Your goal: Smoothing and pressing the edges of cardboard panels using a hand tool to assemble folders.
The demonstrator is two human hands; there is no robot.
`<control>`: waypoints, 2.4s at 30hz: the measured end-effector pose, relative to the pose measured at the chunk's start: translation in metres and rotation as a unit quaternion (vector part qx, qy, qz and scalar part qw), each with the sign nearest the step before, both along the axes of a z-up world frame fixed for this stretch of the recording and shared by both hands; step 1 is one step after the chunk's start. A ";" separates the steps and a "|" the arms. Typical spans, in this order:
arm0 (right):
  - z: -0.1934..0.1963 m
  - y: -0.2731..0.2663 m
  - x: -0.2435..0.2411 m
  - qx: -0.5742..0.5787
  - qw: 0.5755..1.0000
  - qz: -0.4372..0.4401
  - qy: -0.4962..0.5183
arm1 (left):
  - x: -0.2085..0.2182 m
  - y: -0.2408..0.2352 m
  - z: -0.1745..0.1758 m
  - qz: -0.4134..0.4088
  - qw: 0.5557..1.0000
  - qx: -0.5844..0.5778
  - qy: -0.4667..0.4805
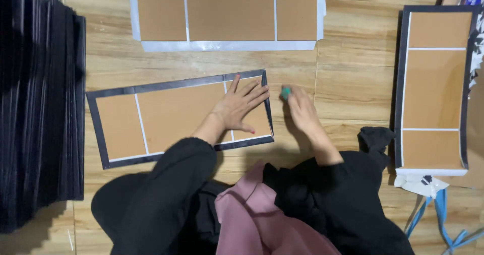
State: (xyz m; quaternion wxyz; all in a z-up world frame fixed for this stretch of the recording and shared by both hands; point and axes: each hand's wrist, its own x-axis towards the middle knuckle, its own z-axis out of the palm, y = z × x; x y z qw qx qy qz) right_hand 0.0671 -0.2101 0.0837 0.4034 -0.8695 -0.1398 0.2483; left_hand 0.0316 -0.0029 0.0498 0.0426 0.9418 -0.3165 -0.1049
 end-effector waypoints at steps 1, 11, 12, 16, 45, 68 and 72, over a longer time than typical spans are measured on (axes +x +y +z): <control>-0.023 -0.002 0.011 0.005 0.999 -0.015 -0.052 | 0.003 -0.004 0.005 0.018 0.999 0.035 -0.014; -0.095 -0.017 -0.039 -0.075 0.966 -0.017 -0.248 | -0.001 -0.013 0.002 0.072 0.996 0.051 0.003; -0.099 -0.018 -0.048 -0.079 0.965 -0.020 -0.248 | -0.001 -0.016 0.002 0.068 0.996 0.049 0.003; -0.082 -0.011 -0.071 -0.141 0.942 0.049 -0.301 | -0.002 -0.025 0.005 0.102 0.991 0.086 0.011; -0.050 0.048 0.003 -0.121 0.939 0.084 -0.310 | -0.004 -0.023 -0.003 0.234 0.966 0.106 -0.010; -0.022 0.090 0.042 -0.262 0.917 0.278 -0.113 | -0.056 0.156 0.002 0.382 0.909 0.080 0.146; 0.009 0.068 0.027 -0.301 0.912 0.272 -0.065 | -0.057 0.165 -0.022 0.358 0.909 0.040 0.210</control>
